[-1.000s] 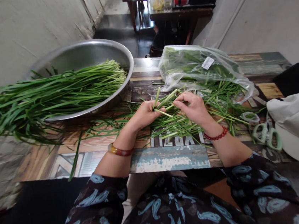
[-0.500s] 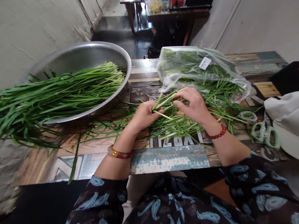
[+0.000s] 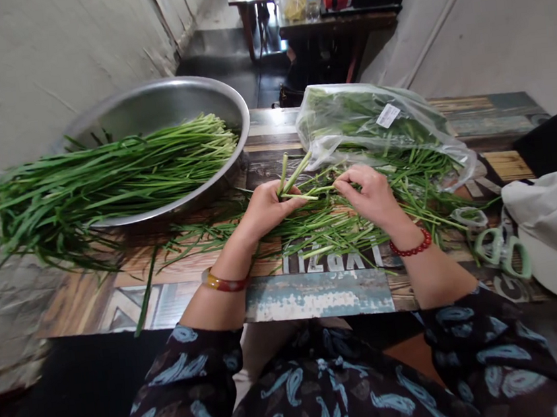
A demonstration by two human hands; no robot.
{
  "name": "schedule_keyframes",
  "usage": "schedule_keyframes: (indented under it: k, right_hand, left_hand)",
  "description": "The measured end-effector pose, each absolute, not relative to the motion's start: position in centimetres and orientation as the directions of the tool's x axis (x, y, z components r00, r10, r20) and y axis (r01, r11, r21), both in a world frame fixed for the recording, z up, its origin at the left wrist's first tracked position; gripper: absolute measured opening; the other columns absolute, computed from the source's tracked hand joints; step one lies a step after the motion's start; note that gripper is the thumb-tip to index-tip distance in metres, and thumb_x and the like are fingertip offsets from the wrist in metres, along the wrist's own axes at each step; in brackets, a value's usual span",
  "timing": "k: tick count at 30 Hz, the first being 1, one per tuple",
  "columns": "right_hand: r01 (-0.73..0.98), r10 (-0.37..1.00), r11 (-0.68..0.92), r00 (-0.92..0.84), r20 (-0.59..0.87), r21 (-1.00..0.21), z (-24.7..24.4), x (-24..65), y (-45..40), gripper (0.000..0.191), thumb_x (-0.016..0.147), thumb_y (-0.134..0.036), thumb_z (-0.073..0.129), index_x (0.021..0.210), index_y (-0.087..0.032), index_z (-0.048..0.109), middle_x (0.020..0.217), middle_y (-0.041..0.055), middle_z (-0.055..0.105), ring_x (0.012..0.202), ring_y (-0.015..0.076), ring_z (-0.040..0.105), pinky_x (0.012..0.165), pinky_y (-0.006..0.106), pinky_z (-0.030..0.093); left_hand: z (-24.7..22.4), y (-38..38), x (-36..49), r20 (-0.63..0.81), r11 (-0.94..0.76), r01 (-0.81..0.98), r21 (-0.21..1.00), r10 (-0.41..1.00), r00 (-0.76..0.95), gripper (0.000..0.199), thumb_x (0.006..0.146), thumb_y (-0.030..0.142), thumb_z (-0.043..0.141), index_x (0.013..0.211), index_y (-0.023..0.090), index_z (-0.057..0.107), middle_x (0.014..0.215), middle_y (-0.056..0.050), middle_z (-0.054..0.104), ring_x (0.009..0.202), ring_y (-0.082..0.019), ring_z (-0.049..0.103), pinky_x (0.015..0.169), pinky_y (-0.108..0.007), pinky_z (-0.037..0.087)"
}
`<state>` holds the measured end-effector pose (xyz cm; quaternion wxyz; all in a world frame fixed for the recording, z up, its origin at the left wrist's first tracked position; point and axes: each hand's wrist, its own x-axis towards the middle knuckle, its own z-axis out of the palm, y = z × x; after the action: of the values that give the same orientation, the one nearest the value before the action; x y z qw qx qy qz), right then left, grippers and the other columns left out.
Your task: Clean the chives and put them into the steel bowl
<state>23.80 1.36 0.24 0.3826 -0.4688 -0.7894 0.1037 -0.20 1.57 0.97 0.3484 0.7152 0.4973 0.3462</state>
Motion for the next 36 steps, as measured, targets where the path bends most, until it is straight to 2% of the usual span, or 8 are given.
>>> schedule_keyframes:
  k: [5,8,11,16,20,25,31,36]
  right_hand:
    - [0.68,0.819,0.536,-0.275,0.503,-0.501,-0.2,23.6,1.4,0.02,0.093,-0.031,0.056,0.08,-0.021,0.068,0.083,0.0053,0.071,0.083,0.0222,0.063,0.082,0.037,0.046]
    - [0.701,0.809,0.528,-0.243,0.536,-0.479,-0.1,23.8,1.4,0.016,0.093,-0.03,0.058,0.098,-0.023,0.071,0.1,0.0068,0.072,0.097,0.0245,0.063,0.091,0.04,0.046]
    - [0.661,0.803,0.539,-0.215,0.556,-0.523,0.4,23.9,1.2,0.017,0.093,-0.029,0.056,0.096,-0.023,0.071,0.097,0.0067,0.072,0.093,0.0228,0.064,0.087,0.038,0.049]
    - [0.575,0.817,0.573,-0.458,0.35,-0.584,1.1,24.4,1.0,0.016,0.091,-0.025,0.059,0.086,-0.022,0.075,0.085,0.0043,0.073,0.08,0.0194,0.066,0.075,0.033,0.049]
    - [0.627,0.792,0.586,-0.579,0.196,-0.513,1.4,25.2,0.9,0.016,0.089,-0.023,0.062,0.081,-0.022,0.076,0.083,0.0043,0.073,0.08,0.0191,0.065,0.075,0.032,0.047]
    - [0.669,0.749,0.642,-0.653,0.118,-0.376,1.8,25.5,0.7,0.011,0.086,-0.022,0.066,0.081,-0.022,0.075,0.084,0.0045,0.072,0.081,0.0194,0.064,0.076,0.032,0.045]
    - [0.661,0.736,0.64,-0.674,0.065,-0.392,2.0,25.6,0.7,0.005,0.083,-0.023,0.069,0.082,-0.021,0.074,0.084,0.0038,0.071,0.078,0.0173,0.063,0.073,0.029,0.044]
    - [0.644,0.724,0.633,-0.689,0.035,-0.43,1.6,25.4,0.7,0.007,0.082,-0.02,0.066,0.077,-0.02,0.07,0.08,0.0023,0.068,0.074,0.0152,0.06,0.07,0.027,0.042]
  left_hand:
    - [0.5,1.9,-0.2,0.247,-0.414,0.64,0.648,0.908,0.337,0.019,0.081,0.025,0.062,0.065,0.016,0.064,0.067,-0.002,0.059,0.067,-0.015,0.054,0.062,-0.025,0.037]
    - [0.5,2.1,-0.4,0.247,-0.379,0.724,0.576,0.925,0.288,0.019,0.082,0.022,0.058,0.065,0.016,0.064,0.07,-0.003,0.06,0.07,-0.016,0.056,0.064,-0.026,0.037]
    - [0.6,2.1,-0.7,0.225,-0.353,0.764,0.54,0.935,0.273,0.016,0.08,0.019,0.057,0.066,0.017,0.064,0.072,-0.003,0.06,0.071,-0.017,0.056,0.063,-0.027,0.035]
    - [0.8,1.9,-0.8,0.218,-0.374,0.773,0.513,0.927,0.304,0.027,0.086,0.026,0.053,0.061,0.018,0.06,0.064,-0.002,0.052,0.065,-0.017,0.05,0.059,-0.028,0.03]
    - [1.0,1.8,-0.7,0.199,-0.371,0.786,0.495,0.929,0.313,0.029,0.086,0.026,0.054,0.059,0.019,0.059,0.062,-0.002,0.048,0.062,-0.016,0.047,0.058,-0.028,0.028]
    - [0.8,2.0,-0.8,0.166,-0.349,0.784,0.514,0.937,0.309,0.017,0.081,0.026,0.06,0.068,0.018,0.068,0.068,-0.003,0.059,0.064,-0.016,0.053,0.059,-0.026,0.033]
    - [0.6,2.3,-1.3,0.264,-0.275,0.67,0.69,0.957,0.121,0.028,0.086,0.034,0.056,0.088,0.014,0.075,0.083,-0.006,0.073,0.077,-0.019,0.064,0.068,-0.026,0.044]
    - [1.4,2.2,-1.6,0.32,-0.245,0.62,0.745,0.948,-0.009,0.029,0.087,0.034,0.056,0.086,0.013,0.075,0.082,-0.006,0.075,0.076,-0.018,0.065,0.07,-0.026,0.046]
